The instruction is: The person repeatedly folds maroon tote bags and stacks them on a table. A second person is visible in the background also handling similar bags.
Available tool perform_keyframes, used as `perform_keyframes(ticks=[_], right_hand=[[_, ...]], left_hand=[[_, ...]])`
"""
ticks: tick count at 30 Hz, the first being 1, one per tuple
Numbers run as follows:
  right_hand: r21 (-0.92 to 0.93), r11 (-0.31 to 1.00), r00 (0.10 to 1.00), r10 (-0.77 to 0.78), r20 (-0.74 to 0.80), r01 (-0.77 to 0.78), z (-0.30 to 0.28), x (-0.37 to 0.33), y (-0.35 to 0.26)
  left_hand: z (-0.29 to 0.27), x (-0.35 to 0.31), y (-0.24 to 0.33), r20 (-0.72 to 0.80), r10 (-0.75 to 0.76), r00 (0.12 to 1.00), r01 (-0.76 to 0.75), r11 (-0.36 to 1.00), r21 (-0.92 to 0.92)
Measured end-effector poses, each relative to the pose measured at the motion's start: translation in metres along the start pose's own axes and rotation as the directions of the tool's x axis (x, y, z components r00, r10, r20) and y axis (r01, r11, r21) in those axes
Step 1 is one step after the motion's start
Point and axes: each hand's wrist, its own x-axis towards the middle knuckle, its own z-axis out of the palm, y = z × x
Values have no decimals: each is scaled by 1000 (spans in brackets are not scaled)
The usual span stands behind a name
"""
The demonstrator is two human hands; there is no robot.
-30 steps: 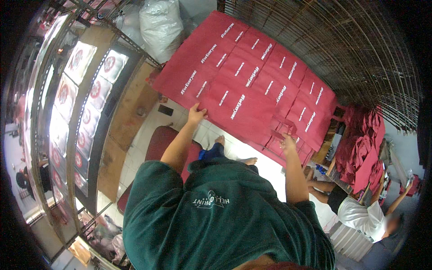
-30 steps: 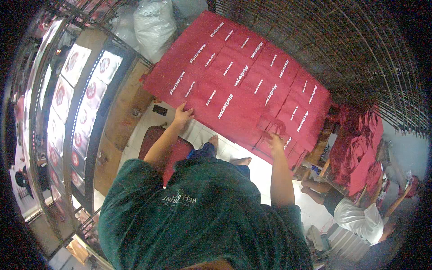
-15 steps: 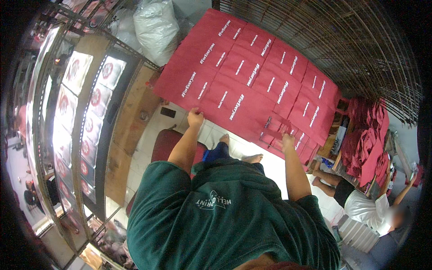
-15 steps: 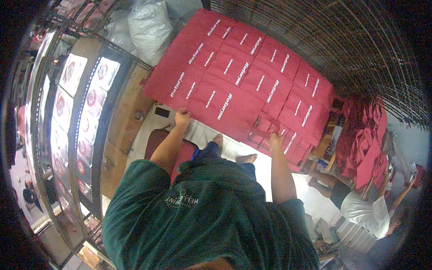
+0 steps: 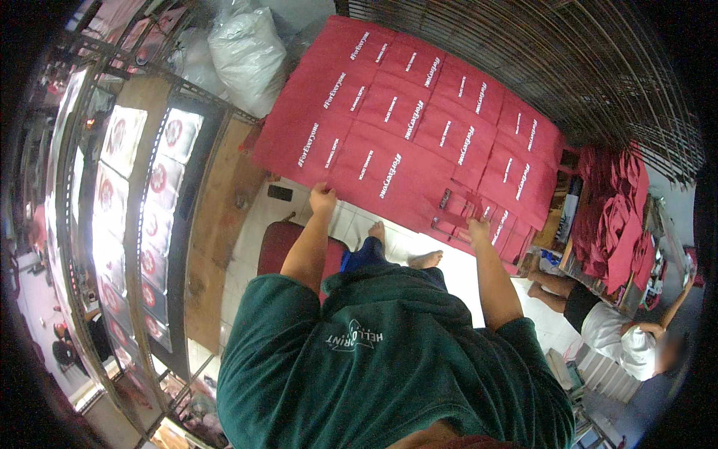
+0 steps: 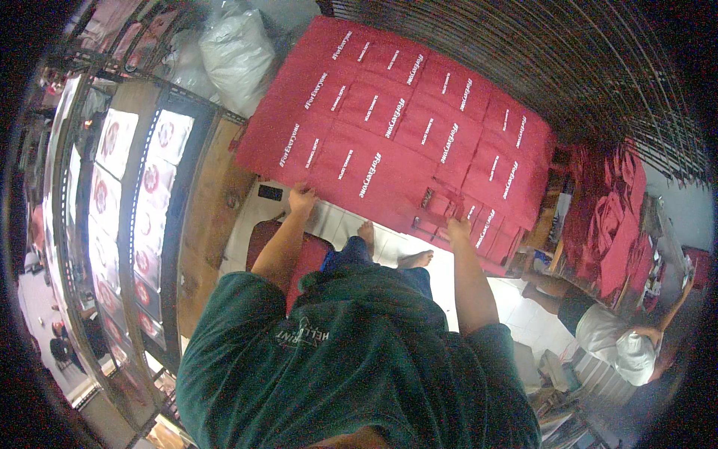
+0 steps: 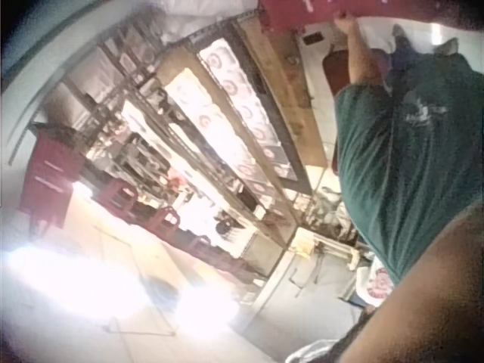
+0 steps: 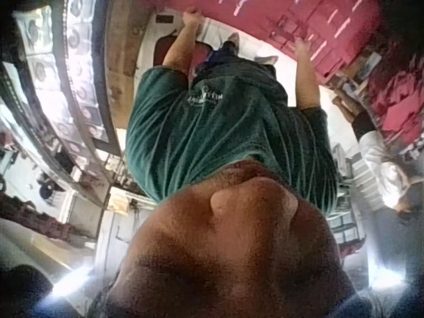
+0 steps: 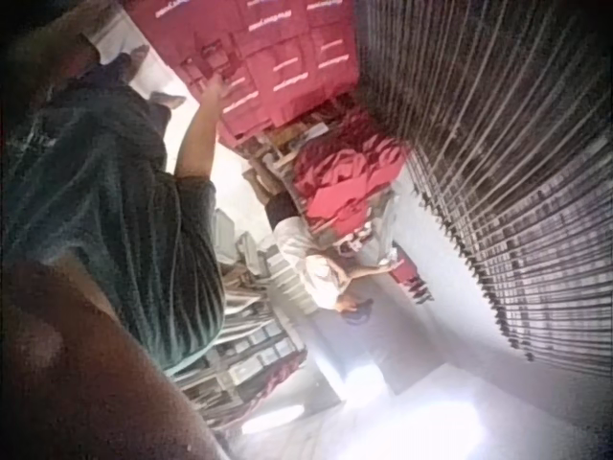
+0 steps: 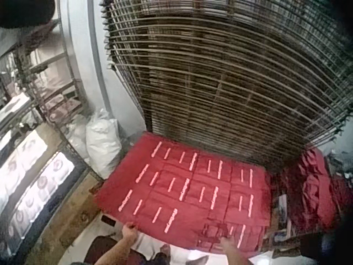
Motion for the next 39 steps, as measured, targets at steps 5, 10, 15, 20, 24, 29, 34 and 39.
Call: perform_keyframes(ticks=[5,10,15,20,24,29,34,39], right_hand=[[13,999,999,-30,33,30,-1,9,10],[-41,993,992,-110,65,113,-2,5,13],[-475,759,847,-529,-53,445,-25,22,61],[-577,782,969,-143,202,236,-102,0,148],[-141,985,841,160,516,-100,-168,-91,203],[-46,996,529,0,849,74,-235,-139,303],[-290,947,693,303,654,-141,-232,-203,250],[-320,931,720,342,604,-174,-234,-212,241]], left_hand=[[1,18,-33,-11,94,995,-95,995,-37],[2,25,-39,62,23,998,-12,985,-171],[-13,12,-37,-103,296,949,-251,915,316],[-67,-65,-15,263,322,910,-413,768,489],[-126,-130,5,677,203,708,-593,692,413],[-193,-204,62,734,-393,554,-684,289,670],[-226,-197,-78,871,-381,310,-830,339,443],[-221,-216,-80,853,-362,376,-800,338,496]])
